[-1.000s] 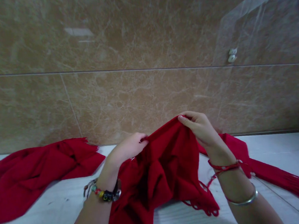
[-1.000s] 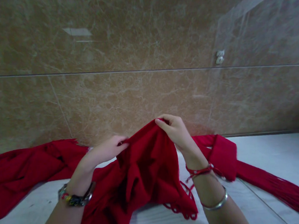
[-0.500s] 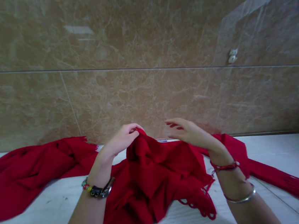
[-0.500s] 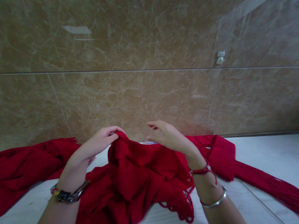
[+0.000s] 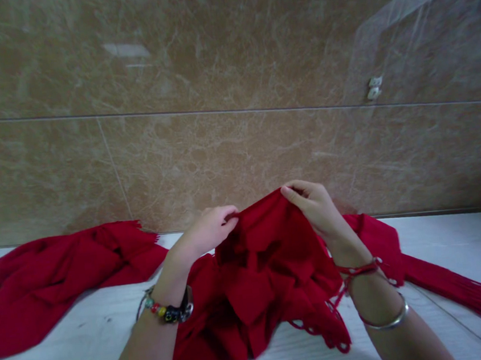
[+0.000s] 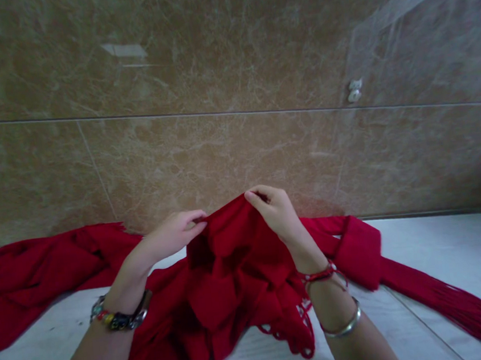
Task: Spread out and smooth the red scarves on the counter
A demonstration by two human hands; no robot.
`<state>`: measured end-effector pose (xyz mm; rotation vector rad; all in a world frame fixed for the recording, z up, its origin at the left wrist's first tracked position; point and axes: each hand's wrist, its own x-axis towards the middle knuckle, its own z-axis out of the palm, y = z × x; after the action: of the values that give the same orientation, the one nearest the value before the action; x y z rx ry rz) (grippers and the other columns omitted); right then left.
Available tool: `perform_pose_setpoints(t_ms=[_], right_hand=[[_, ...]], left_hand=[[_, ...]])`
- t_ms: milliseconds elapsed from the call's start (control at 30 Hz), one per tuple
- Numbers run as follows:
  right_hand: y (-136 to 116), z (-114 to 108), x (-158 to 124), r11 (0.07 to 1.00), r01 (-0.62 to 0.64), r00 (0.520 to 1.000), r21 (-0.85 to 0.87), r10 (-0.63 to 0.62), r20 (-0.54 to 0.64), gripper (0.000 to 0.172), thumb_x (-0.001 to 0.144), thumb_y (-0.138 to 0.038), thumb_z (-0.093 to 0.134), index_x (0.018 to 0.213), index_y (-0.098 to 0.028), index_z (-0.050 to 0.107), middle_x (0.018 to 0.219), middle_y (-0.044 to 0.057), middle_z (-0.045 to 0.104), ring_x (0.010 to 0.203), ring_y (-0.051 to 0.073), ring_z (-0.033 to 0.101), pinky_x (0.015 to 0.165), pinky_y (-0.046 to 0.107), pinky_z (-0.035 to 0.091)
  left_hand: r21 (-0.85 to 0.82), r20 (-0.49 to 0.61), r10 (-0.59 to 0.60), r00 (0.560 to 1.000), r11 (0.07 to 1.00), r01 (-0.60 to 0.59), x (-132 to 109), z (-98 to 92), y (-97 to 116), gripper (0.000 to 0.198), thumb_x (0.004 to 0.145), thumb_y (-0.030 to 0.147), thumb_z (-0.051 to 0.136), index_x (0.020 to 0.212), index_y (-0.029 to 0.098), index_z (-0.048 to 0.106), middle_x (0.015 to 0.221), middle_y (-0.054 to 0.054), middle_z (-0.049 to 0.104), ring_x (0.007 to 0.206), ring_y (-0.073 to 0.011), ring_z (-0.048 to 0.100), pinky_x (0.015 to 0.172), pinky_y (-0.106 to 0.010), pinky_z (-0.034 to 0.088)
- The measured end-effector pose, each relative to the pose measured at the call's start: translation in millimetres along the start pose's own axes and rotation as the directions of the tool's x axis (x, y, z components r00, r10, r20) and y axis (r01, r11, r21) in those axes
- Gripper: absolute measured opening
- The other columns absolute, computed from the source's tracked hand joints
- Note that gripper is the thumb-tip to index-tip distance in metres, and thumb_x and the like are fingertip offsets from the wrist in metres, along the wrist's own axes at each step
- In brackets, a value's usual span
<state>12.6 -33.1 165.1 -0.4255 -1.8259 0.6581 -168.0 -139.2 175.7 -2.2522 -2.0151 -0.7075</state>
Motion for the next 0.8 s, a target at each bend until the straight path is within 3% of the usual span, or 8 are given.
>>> perform_pose_setpoints(t_ms=[167, 267, 367, 433, 533, 667, 733, 800], right_hand=[[0, -13, 1, 0.994, 0.006, 0.974, 0.108, 0.019, -0.227, 0.017, 0.070, -0.033, 0.056, 0.063, -0.018, 0.058, 0.055, -0.003, 0.049, 0.052, 0.010, 0.043, 0.049, 0.022, 0.032], [5, -25, 4, 0.998, 0.026, 0.931, 0.055, -0.004, -0.365, 0.018, 0.071, -0.034, 0.056, 0.064, -0.018, 0.059, 0.056, -0.003, 0.049, 0.052, 0.010, 0.043, 0.049, 0.023, 0.032], [15, -37, 8, 0.988, -0.015, 0.912, -0.154, -0.049, -0.407, 0.018, 0.072, -0.033, 0.054, 0.067, -0.018, 0.060, 0.058, -0.001, 0.053, 0.054, 0.012, 0.047, 0.052, 0.025, 0.036], [20, -38, 8, 0.944, -0.045, 0.953, -0.328, -0.058, -0.298, 0.016, 0.072, -0.030, 0.053, 0.069, -0.017, 0.062, 0.063, 0.001, 0.059, 0.059, 0.015, 0.052, 0.058, 0.028, 0.040], [15, -25, 3, 0.917, 0.042, 0.999, -0.396, -0.035, 0.026, 0.019, 0.073, -0.027, 0.054, 0.086, -0.017, 0.063, 0.083, 0.005, 0.065, 0.075, 0.018, 0.059, 0.071, 0.031, 0.045], [-4, 9, -12, 0.941, 0.204, 0.908, -0.271, -0.078, 0.412, 0.037, 0.073, -0.028, 0.059, 0.109, -0.019, 0.057, 0.106, 0.007, 0.062, 0.095, 0.019, 0.057, 0.082, 0.031, 0.044], [-10, 21, -16, 0.934, 0.202, 0.897, -0.296, -0.055, 0.438, 0.030, 0.073, -0.024, 0.060, 0.102, -0.019, 0.060, 0.099, 0.006, 0.065, 0.089, 0.018, 0.059, 0.079, 0.030, 0.044], [-11, 26, -15, 0.929, 0.167, 0.922, -0.331, -0.028, 0.387, 0.017, 0.074, -0.021, 0.058, 0.089, -0.018, 0.064, 0.084, 0.004, 0.067, 0.076, 0.016, 0.060, 0.070, 0.026, 0.044]], left_hand=[[0.381, -0.114, -0.106, 0.988, 0.914, 0.142, 7, 16.8, -1, 0.022, 0.072, 0.012, 0.042, 0.079, 0.018, 0.063, 0.081, -0.008, 0.067, 0.081, -0.0237, 0.060, 0.073, -0.034, 0.040], [0.396, -0.209, -0.167, 0.963, 0.886, 0.240, 7, 12.7, -9, 0.024, 0.073, 0.014, 0.040, 0.080, 0.019, 0.063, 0.085, -0.009, 0.066, 0.084, -0.0253, 0.059, 0.072, -0.035, 0.041], [0.295, -0.315, -0.162, 0.935, 0.920, 0.259, 3, 1.9, -14, 0.025, 0.075, 0.016, 0.038, 0.079, 0.017, 0.062, 0.085, -0.009, 0.065, 0.083, -0.0236, 0.058, 0.072, -0.033, 0.041], [0.119, -0.298, -0.145, 0.944, 0.975, 0.187, 2, -2.4, -13, 0.025, 0.075, 0.016, 0.037, 0.078, 0.016, 0.061, 0.080, -0.006, 0.064, 0.078, -0.0200, 0.057, 0.070, -0.029, 0.041], [-0.249, -0.150, -0.134, 0.980, 0.964, 0.093, 3, 0.4, -8, 0.025, 0.074, 0.019, 0.035, 0.078, 0.016, 0.060, 0.073, -0.001, 0.062, 0.066, -0.0145, 0.056, 0.061, -0.024, 0.042], [-0.395, -0.123, -0.092, 0.988, 0.918, 0.036, 7, 10.3, -3, 0.024, 0.076, 0.027, 0.037, 0.072, 0.015, 0.057, 0.068, 0.001, 0.057, 0.063, -0.0127, 0.051, 0.059, -0.023, 0.040], [-0.381, -0.129, -0.051, 0.990, 0.924, -0.002, 8, 10.8, -3, 0.026, 0.078, 0.032, 0.038, 0.071, 0.015, 0.056, 0.066, 0.001, 0.056, 0.063, -0.0127, 0.050, 0.059, -0.023, 0.040], [-0.359, -0.129, -0.015, 0.992, 0.933, -0.032, 7, 8.0, -3, 0.027, 0.079, 0.034, 0.039, 0.072, 0.015, 0.056, 0.067, 0.001, 0.056, 0.064, -0.0128, 0.050, 0.060, -0.023, 0.040]])
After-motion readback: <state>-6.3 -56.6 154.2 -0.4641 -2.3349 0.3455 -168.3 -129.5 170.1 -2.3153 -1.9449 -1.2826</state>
